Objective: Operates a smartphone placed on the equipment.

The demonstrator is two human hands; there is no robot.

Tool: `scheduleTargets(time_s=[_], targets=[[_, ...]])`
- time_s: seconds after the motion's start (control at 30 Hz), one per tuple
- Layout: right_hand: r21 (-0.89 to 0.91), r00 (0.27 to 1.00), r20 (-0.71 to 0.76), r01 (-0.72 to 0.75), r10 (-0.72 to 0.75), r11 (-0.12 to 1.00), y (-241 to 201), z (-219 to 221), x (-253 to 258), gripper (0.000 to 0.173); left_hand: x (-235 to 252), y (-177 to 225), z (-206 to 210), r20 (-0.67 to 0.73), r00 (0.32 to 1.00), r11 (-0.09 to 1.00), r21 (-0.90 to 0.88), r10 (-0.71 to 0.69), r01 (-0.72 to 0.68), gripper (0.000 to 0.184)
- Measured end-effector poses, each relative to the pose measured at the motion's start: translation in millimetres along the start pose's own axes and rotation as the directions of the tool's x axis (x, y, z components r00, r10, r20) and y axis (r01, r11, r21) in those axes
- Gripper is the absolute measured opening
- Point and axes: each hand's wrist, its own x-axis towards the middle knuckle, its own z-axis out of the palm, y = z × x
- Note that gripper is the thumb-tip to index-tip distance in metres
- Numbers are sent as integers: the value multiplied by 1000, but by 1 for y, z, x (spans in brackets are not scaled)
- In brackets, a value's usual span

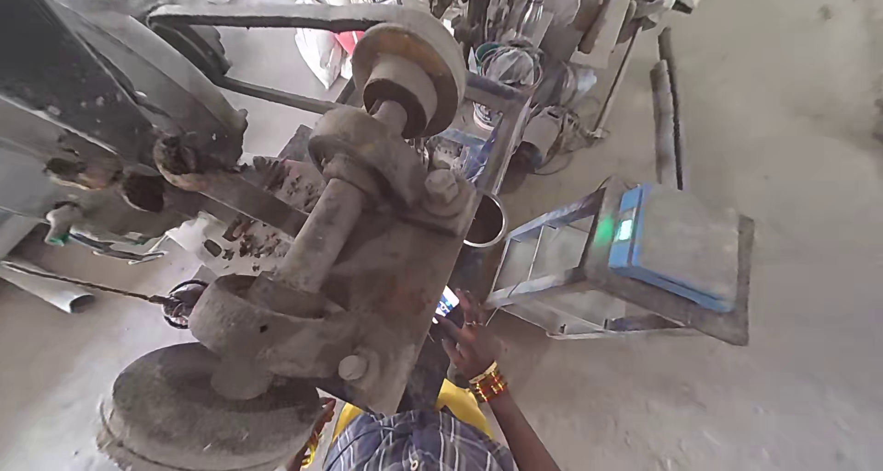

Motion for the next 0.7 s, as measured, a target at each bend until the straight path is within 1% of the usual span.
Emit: scheduleTargets(time_s=[0.1,0.17,0.27,0.33,0.4,0.5,0.63,0.7], targets=[[55,996,-81,-25,30,998,2,-1,-1,39,14,-7,-2,-22,998,998,-35,59,-60,39],[73,993,-101,-48,55,996,4,-3,1,42,9,1,-6,-12,999,998,-31,47,-47,39],[60,990,-107,-85,91,995,8,-5,4,47,-3,14,-5,-41,998,997,-58,49,-51,36],[68,988,-105,-105,112,992,9,-6,5,48,4,9,-8,-43,998,994,-95,44,-48,37],[83,986,-105,-119,127,989,9,-7,6,48,13,3,-10,-37,998,996,-73,41,-43,36],[108,984,-103,-133,144,985,8,-7,6,47,8,9,-10,-31,999,999,-33,27,-28,37],[127,984,-120,-120,135,985,9,-1,5,48,24,-12,-10,-50,992,993,-26,115,-116,38],[143,985,-113,-116,132,983,7,-1,5,47,13,-4,-5,-77,992,993,-46,103,-107,39]])
